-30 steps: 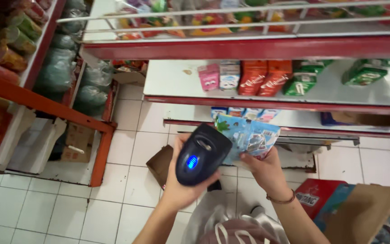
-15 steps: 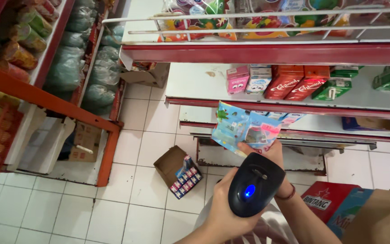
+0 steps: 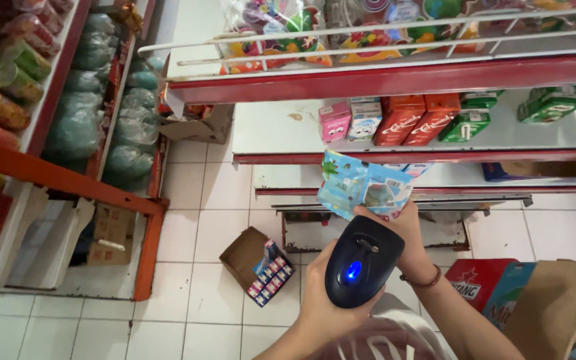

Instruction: The person repeatedly picks snack packages from a cardboard box, scans them with a handheld barcode scanner, and places them on a refrigerated display shelf. The person handles multiple snack packages one at a time and arranges them on the shelf.

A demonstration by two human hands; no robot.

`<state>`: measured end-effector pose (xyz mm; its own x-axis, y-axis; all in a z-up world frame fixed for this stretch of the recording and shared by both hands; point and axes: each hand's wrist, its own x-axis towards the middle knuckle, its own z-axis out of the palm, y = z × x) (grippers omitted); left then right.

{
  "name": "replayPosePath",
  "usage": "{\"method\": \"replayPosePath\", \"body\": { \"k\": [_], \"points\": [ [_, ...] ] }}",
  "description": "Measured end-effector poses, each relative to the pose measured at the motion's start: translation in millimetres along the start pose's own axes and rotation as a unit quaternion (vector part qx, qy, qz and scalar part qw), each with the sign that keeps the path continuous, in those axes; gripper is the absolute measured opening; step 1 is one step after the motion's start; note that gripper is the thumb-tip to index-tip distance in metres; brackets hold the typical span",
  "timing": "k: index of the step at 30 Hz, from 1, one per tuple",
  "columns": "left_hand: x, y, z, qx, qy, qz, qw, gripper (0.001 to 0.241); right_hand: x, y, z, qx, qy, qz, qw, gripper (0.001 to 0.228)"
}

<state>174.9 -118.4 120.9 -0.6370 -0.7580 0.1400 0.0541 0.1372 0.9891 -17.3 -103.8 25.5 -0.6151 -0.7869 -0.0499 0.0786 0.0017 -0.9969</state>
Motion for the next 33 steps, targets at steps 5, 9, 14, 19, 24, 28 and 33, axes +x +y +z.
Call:
{"method": "replayPosePath", "body": {
  "k": [5,9,14,19,24,28,33],
  "points": [
    [7.4,-6.1,-10.8,-0.072,-0.011,-0.042,0.996,0.062,0.5,-8.4,-11.2,-0.035,0.012,-0.059,0.998,0.034],
    [12.6,-21.1,-32.6,-0.051,0.020,0.008,0.998,0.084,-2.8,-34.6,-22.6,-0.203,-0.028,-0.302,0.931,0.035],
    [25.3,-51.6,-41.1,-0.302,-0.079,-0.158,0.937,0.074,13.0,-76.3,-51.2,-0.350,-0.194,-0.510,0.761,0.034],
    [39.8,-84.4,-33.0,-0.404,-0.105,-0.160,0.894,0.070,28.4,-83.1,-82.6,-0.403,-0.241,-0.652,0.595,0.026],
    [51.5,-91.8,-18.1,-0.309,-0.137,-0.153,0.929,0.065,26.4,-54.2,-107.5,-0.403,-0.025,-0.556,0.727,0.059],
    [77.8,-63.5,5.1,-0.206,-0.146,-0.007,0.968,0.077,17.5,-32.0,-104.2,0.035,0.076,-0.175,0.981,0.097],
    [107.4,-24.8,65.0,-0.214,-0.101,0.047,0.970,0.095,18.4,-39.5,-134.1,0.524,-0.199,0.066,0.826,0.064]
  ]
}}
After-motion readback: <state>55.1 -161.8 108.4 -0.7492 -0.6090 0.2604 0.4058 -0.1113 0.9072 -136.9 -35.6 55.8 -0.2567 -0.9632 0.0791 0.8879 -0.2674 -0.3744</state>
